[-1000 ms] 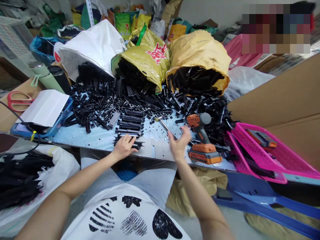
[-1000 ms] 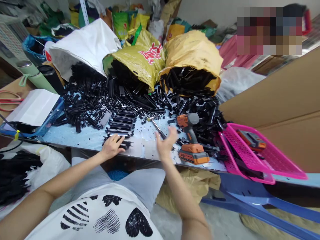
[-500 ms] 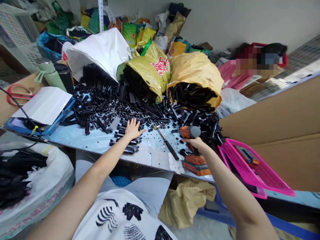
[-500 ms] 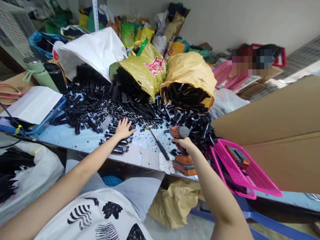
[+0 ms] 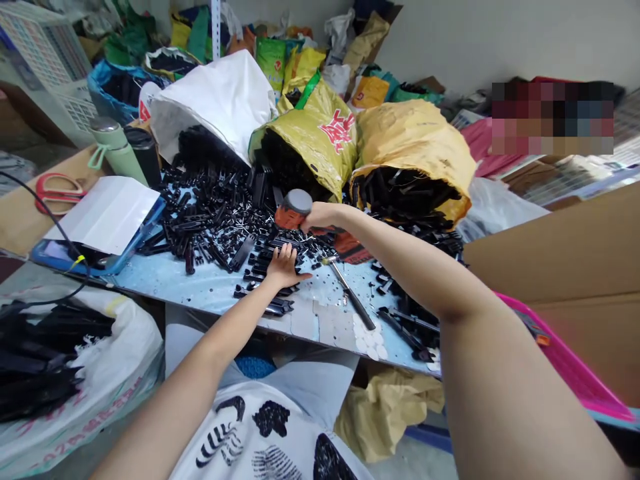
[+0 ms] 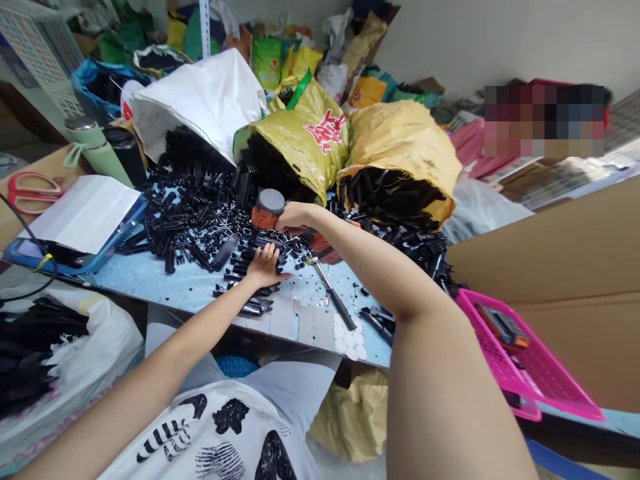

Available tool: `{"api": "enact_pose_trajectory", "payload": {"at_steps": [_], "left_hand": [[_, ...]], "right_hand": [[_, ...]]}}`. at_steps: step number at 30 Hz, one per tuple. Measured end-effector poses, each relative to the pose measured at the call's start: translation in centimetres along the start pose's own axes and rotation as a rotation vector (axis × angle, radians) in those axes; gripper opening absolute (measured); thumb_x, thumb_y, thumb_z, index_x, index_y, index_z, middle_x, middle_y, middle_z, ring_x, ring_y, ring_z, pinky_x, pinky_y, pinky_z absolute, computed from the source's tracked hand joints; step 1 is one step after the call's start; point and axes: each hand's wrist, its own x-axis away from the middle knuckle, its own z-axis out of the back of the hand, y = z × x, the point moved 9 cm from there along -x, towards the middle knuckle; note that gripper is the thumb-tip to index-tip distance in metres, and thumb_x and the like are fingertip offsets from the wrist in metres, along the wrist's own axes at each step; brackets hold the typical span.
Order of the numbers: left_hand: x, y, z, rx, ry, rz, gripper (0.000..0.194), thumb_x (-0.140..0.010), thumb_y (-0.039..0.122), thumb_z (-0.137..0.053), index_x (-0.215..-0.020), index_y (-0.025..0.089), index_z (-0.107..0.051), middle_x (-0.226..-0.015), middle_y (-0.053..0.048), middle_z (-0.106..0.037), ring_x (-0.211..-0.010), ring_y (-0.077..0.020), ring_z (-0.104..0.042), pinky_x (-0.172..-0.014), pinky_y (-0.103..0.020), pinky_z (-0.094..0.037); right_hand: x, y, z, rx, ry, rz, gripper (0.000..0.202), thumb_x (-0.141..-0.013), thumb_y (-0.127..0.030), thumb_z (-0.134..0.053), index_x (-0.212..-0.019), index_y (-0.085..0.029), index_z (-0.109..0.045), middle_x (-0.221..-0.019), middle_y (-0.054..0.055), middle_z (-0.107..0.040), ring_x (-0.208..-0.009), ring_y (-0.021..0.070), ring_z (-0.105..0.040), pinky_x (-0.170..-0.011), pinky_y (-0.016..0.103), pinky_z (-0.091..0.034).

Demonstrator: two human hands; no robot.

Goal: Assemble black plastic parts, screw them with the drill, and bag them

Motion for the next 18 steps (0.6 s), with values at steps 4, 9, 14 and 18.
{"api": "enact_pose_trajectory", "payload": {"at_steps": [4, 9, 14, 18], "left_hand": [[-0.1, -0.1, -0.4, 0.023, -0.003, 0.005, 0.102, -0.075, 0.079, -0.022, -0.145, 0.005, -0.022, -0.154, -0.016, -0.012, -0.143, -0.0298, -0.003, -0.116, -0.047, -0.004], [-0.2, -0.2, -0.5, 0.035, -0.006, -0.004, 0.1, -0.077, 0.077, -0.021, -0.146, 0.004, -0.019, -0.154, -0.016, -0.009, -0.143, -0.0288, -0.001, -0.116, -0.046, -0.001], [-0.1, -0.2, -0.3, 0.046, 0.003, -0.009, 0.104, -0.073, 0.081, -0.024, -0.144, 0.004, -0.024, -0.153, -0.017, -0.013, -0.142, -0.0312, -0.005, -0.115, -0.047, -0.005], [-0.3, -0.2, 0.1, 0.056, 0.063, -0.011, 0.104, -0.073, 0.082, -0.023, -0.143, 0.004, -0.029, -0.152, -0.019, -0.017, -0.142, -0.0312, -0.009, -0.115, -0.047, -0.005]], "right_hand": [[-2.4, -3.9, 0.4, 0.14, -0.091, 0.04, 0.01, -0.063, -0.02, -0.065, -0.059, -0.012, -0.059, -0.051, 0.001, -0.055, -0.049, 0.0121, -0.052, -0.046, 0.022, -0.041], [-3.6, -4.6, 0.3, 0.217, -0.126, 0.03, 0.01, -0.065, -0.02, -0.064, -0.065, -0.011, -0.062, -0.054, 0.001, -0.057, -0.05, 0.0134, -0.054, -0.048, 0.024, -0.042], [-1.5, -5.6, -0.2, 0.297, -0.104, 0.1, 0.015, -0.064, -0.024, -0.065, -0.066, -0.01, -0.065, -0.053, 0.002, -0.057, -0.05, 0.0133, -0.053, -0.048, 0.024, -0.04], [-0.4, -6.6, -1.2, 0.302, -0.128, 0.134, 0.017, -0.063, -0.025, -0.067, -0.071, -0.01, -0.065, -0.054, 0.0, -0.057, -0.05, 0.0118, -0.052, -0.048, 0.022, -0.038]]}}
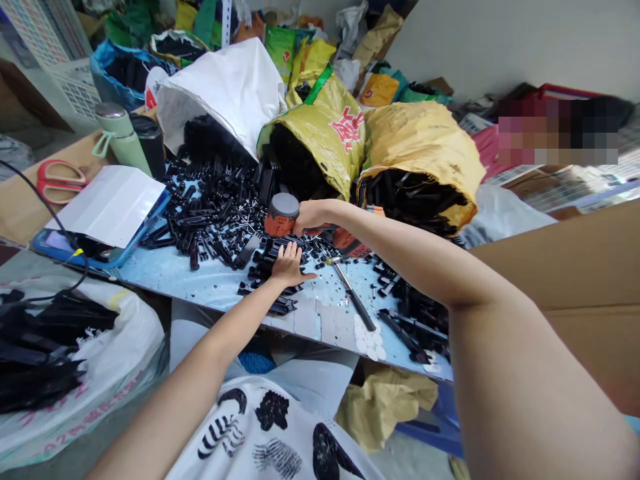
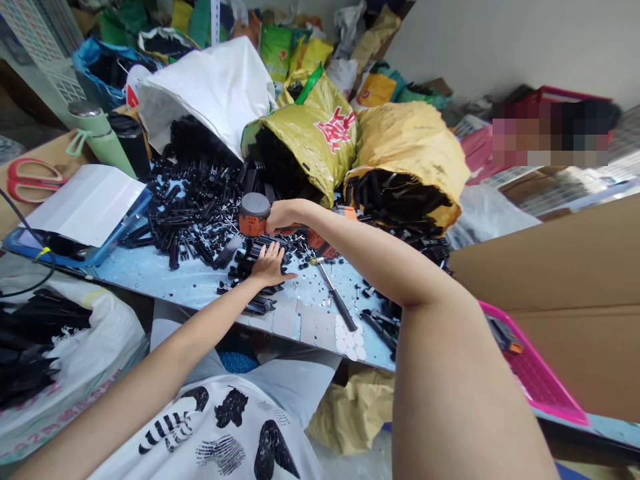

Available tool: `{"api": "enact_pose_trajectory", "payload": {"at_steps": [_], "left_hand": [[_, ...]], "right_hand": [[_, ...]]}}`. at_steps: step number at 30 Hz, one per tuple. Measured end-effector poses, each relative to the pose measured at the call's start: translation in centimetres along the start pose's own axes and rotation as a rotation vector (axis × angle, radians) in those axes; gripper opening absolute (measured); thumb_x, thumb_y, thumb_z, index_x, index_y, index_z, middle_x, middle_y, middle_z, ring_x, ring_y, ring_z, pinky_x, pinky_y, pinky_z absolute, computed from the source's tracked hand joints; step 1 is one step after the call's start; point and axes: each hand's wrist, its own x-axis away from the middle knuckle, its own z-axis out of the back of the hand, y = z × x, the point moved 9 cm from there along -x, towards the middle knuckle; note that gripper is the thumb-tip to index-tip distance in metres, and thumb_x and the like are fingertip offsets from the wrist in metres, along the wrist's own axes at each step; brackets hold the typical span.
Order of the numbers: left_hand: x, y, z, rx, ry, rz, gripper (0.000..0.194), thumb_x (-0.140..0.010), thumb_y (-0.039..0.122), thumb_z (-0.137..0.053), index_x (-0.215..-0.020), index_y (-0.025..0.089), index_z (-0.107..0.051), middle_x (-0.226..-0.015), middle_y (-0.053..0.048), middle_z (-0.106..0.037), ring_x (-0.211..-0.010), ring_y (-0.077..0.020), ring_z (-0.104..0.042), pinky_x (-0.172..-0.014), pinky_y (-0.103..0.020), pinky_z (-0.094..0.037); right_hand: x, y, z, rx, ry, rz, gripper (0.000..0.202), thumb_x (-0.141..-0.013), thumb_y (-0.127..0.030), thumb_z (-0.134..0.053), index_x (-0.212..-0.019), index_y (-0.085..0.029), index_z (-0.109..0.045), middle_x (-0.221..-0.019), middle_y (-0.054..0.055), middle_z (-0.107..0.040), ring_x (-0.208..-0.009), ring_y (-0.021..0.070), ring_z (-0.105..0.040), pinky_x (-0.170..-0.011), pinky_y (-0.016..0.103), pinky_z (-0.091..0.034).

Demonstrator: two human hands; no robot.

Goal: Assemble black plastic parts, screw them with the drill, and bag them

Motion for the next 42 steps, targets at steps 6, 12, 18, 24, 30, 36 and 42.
{"api": "enact_pose_trajectory", "payload": {"at_steps": [6, 12, 18, 24, 30, 36, 42], "left_hand": [[0.9, 0.2, 0.4, 0.013, -0.059, 0.022, 0.101, -0.074, 0.081, -0.022, -0.143, 0.006, -0.029, -0.153, -0.018, -0.015, -0.142, -0.0298, -0.008, -0.115, -0.048, -0.004], [7.0, 0.7, 0.7, 0.035, -0.048, 0.058, 0.102, -0.076, 0.08, -0.02, -0.143, 0.003, -0.025, -0.153, -0.021, -0.013, -0.142, -0.0312, -0.004, -0.115, -0.049, -0.004], [8.7, 0.7, 0.2, 0.037, -0.058, 0.02, 0.096, -0.08, 0.076, -0.021, -0.144, 0.005, -0.023, -0.153, -0.017, -0.015, -0.142, -0.0296, -0.006, -0.115, -0.049, -0.003], [8.6, 0.9, 1.1, 0.013, 0.007, 0.001, 0.092, -0.081, 0.074, -0.02, -0.142, 0.006, -0.029, -0.151, -0.017, -0.021, -0.141, -0.0304, -0.012, -0.115, -0.049, -0.006], [9.1, 0.9, 0.9, 0.054, 0.002, 0.009, 0.092, -0.08, 0.076, -0.024, -0.142, 0.008, -0.029, -0.148, -0.016, -0.029, -0.136, -0.0314, -0.025, -0.111, -0.046, -0.019], [9.4, 1.2, 1.7, 0.084, -0.007, 0.0, 0.092, -0.079, 0.076, -0.03, -0.145, 0.012, -0.02, -0.145, -0.016, -0.035, -0.134, -0.0319, -0.03, -0.108, -0.043, -0.025], [9.5, 0.6, 0.5, 0.112, -0.097, 0.059, 0.088, -0.08, 0.076, -0.022, -0.144, 0.016, -0.025, -0.144, -0.015, -0.038, -0.133, -0.0339, -0.033, -0.109, -0.044, -0.023]], "right_hand": [[0.2, -1.2, -1.3, 0.053, -0.006, 0.015, 0.016, -0.063, -0.024, -0.063, -0.071, -0.01, -0.065, -0.057, 0.002, -0.058, -0.053, 0.0135, -0.054, -0.049, 0.023, -0.039], [2.6, -2.8, -2.1, -0.007, 0.023, 0.048, 0.013, -0.062, -0.023, -0.063, -0.07, -0.012, -0.064, -0.056, 0.0, -0.056, -0.05, 0.0119, -0.052, -0.046, 0.022, -0.038], [3.0, -4.7, -3.4, -0.036, -0.039, 0.049, 0.017, -0.06, -0.023, -0.069, -0.074, -0.013, -0.065, -0.056, 0.0, -0.056, -0.053, 0.0134, -0.054, -0.048, 0.023, -0.039], [5.1, -5.4, -3.7, 0.072, 0.044, 0.083, 0.016, -0.062, -0.026, -0.067, -0.072, -0.014, -0.067, -0.06, 0.004, -0.058, -0.06, 0.0171, -0.057, -0.051, 0.026, -0.039], [5.9, -7.2, -6.3, 0.074, -0.071, 0.134, 0.016, -0.06, -0.023, -0.065, -0.074, -0.013, -0.067, -0.061, 0.002, -0.06, -0.057, 0.0151, -0.055, -0.049, 0.024, -0.037], [7.8, -8.6, -5.7, 0.131, -0.01, 0.123, 0.016, -0.061, -0.025, -0.067, -0.073, -0.014, -0.068, -0.063, 0.005, -0.061, -0.062, 0.0175, -0.058, -0.053, 0.026, -0.039], [8.4, -10.2, -6.2, 0.081, -0.006, 0.151, 0.019, -0.061, -0.027, -0.069, -0.077, -0.017, -0.068, -0.068, 0.004, -0.063, -0.07, 0.0188, -0.059, -0.058, 0.026, -0.04]]}}
